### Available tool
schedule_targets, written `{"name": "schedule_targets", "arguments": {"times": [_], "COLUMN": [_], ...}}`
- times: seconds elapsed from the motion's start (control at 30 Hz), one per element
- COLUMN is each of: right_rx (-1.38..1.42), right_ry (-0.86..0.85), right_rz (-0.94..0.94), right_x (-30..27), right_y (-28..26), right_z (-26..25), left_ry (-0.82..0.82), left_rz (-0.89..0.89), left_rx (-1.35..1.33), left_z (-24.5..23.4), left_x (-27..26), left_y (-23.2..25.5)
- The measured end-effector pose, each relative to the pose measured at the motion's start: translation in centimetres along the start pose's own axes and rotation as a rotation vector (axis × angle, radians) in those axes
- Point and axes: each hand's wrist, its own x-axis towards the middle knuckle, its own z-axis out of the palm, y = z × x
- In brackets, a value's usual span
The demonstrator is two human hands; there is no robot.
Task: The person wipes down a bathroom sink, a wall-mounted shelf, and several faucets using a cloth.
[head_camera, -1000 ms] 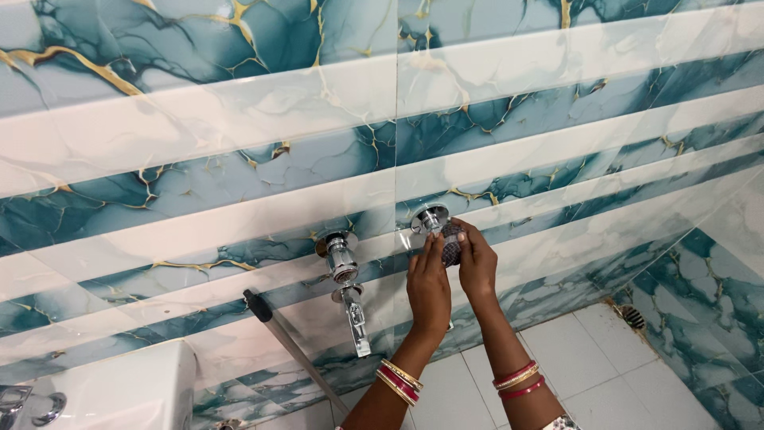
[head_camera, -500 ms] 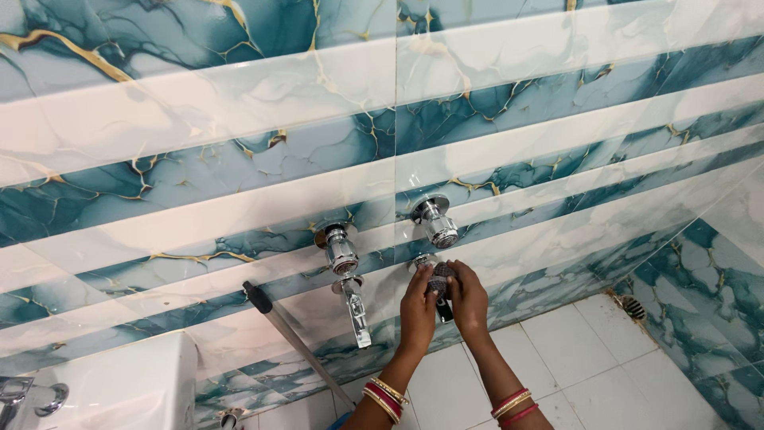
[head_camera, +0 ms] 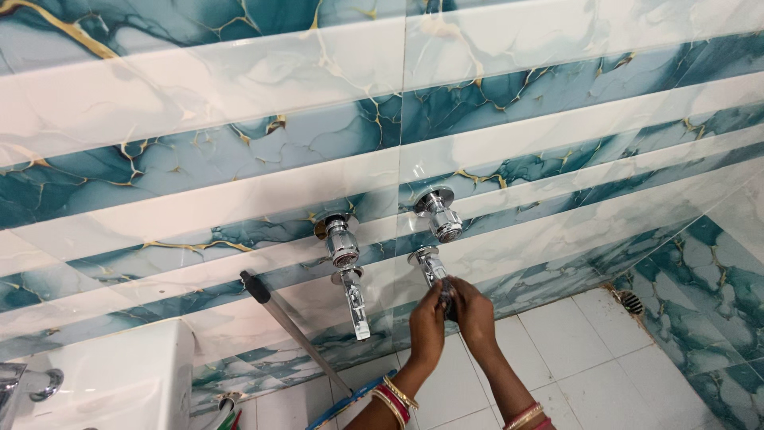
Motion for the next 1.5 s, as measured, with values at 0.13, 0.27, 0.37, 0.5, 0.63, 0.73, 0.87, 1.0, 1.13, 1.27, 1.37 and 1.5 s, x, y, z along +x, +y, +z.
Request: {"name": "schedule_targets", "arguments": {"times": [0.13,0.27,0.37,0.5,0.63,0.73,0.87,1.0,1.13,1.27,1.37,1.5], "right_rx": [0.021,0.164,0.075,0.035,-0.01,-0.032,-0.02,-0.001,-0.023,0.004,0.022,0.074], "right_ry": [-0.034,0.1,0.058,-0.039,-0.043,-0.078,-0.051,-0.046,-0.11,-0.095,-0.085,-0.051], "right_rz": [0.277,0.387,0.301,0.373,0.267,0.301,0.398,0.344,0.309,0.249,0.389,0.524], "right_x": [-7.7,-8.0,-5.1,-0.6,2.9,0.6,-4.6,-1.8,1.8,0.1,-4.4,-9.8], "right_y": [0.3,-0.2,0.0,2.6,5.7,6.2,4.9,4.5,5.0,4.5,3.9,3.9], "right_z": [-1.5,-1.7,-0.3,2.8,5.2,4.1,1.6,2.1,3.8,3.0,0.9,1.0], "left_ry": [-0.077,-0.087,0.07,0.14,0.216,0.182,0.184,0.148,0.19,0.185,0.166,-0.021], "left_rz": [0.26,0.082,0.119,-0.128,-0.205,-0.173,-0.121,-0.284,-0.37,-0.317,-0.208,-0.375], "left_rx": [0.006,-0.137,-0.099,-0.002,-0.086,-0.074,-0.077,-0.158,-0.2,-0.172,-0.093,-0.318], "left_z": [0.7,0.9,0.7,1.3,2.2,2.2,2.7,3.1,2.8,2.8,3.6,3.6], "left_x": [-4.8,-5.4,-2.6,2.7,5.6,3.3,-1.1,-0.1,3.1,2.5,-1.9,-8.0], "left_y": [-2.5,-3.3,-4.0,-6.2,-7.4,-7.6,-7.3,-8.2,-8.8,-9.7,-10.6,-10.8]}}
